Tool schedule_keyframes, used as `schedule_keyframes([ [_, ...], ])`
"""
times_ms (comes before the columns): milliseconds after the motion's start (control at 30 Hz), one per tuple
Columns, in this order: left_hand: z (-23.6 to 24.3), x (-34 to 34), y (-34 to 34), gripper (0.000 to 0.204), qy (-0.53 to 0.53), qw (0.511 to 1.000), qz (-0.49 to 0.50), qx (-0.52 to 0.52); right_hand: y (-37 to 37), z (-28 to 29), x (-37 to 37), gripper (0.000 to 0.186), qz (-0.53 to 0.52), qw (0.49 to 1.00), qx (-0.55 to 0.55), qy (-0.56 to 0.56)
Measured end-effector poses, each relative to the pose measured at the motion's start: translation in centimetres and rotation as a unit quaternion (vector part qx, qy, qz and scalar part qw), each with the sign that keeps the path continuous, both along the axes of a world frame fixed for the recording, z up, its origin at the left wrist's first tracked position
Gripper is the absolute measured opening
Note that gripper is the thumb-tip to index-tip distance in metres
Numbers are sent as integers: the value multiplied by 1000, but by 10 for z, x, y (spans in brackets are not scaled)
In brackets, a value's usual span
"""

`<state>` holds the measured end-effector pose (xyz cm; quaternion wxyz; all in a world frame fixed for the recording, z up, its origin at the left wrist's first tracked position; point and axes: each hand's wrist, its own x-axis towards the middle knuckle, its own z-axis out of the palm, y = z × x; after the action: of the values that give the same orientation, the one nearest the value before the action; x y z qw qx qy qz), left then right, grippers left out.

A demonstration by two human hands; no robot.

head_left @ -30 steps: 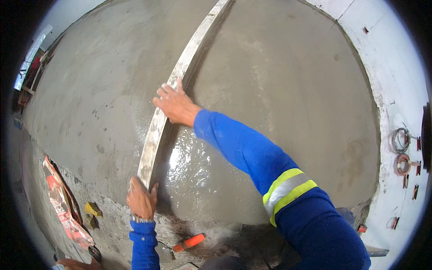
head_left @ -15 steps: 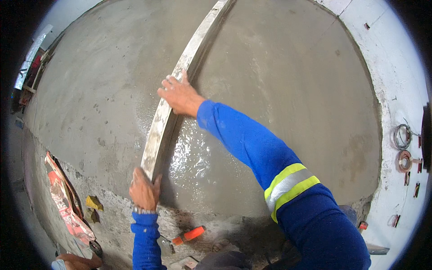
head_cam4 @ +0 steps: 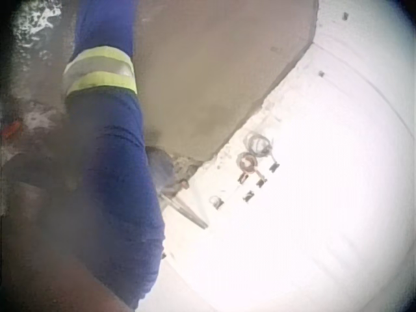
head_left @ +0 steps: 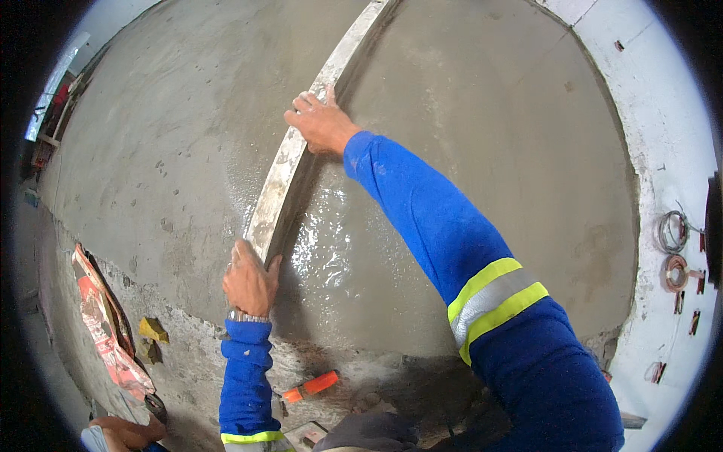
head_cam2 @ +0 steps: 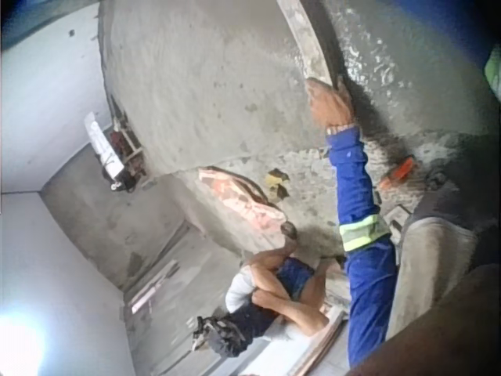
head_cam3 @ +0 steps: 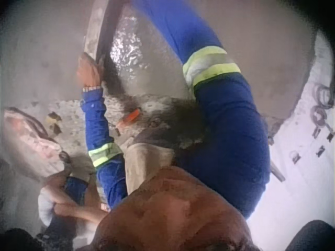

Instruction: The person uses a long straight edge to screed and level wet concrete on a floor. They repeatedly pull the straight edge across the surface to remove excess material and create a flat plane.

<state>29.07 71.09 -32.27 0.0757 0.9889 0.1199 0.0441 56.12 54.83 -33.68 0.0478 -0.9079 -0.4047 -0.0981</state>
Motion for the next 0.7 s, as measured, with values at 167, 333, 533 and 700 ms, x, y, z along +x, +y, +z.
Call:
schedule_keyframes([
  [167, 2, -56, 12, 54, 44, 999, 9, 10, 4, 3, -56, 56, 29, 999, 22, 20],
  [333, 8, -92, 17, 56, 82, 996, 22, 11, 0, 4, -95, 61, 52, 998, 15, 32],
  [533, -4, -2, -4, 55, -3, 999, -24, 24, -23, 3, -8, 57, -12, 1000, -6, -1],
  [700, 5, 31, -25, 54, 15, 999, -29, -7, -38, 0, 18, 54, -44, 999, -25, 0],
])
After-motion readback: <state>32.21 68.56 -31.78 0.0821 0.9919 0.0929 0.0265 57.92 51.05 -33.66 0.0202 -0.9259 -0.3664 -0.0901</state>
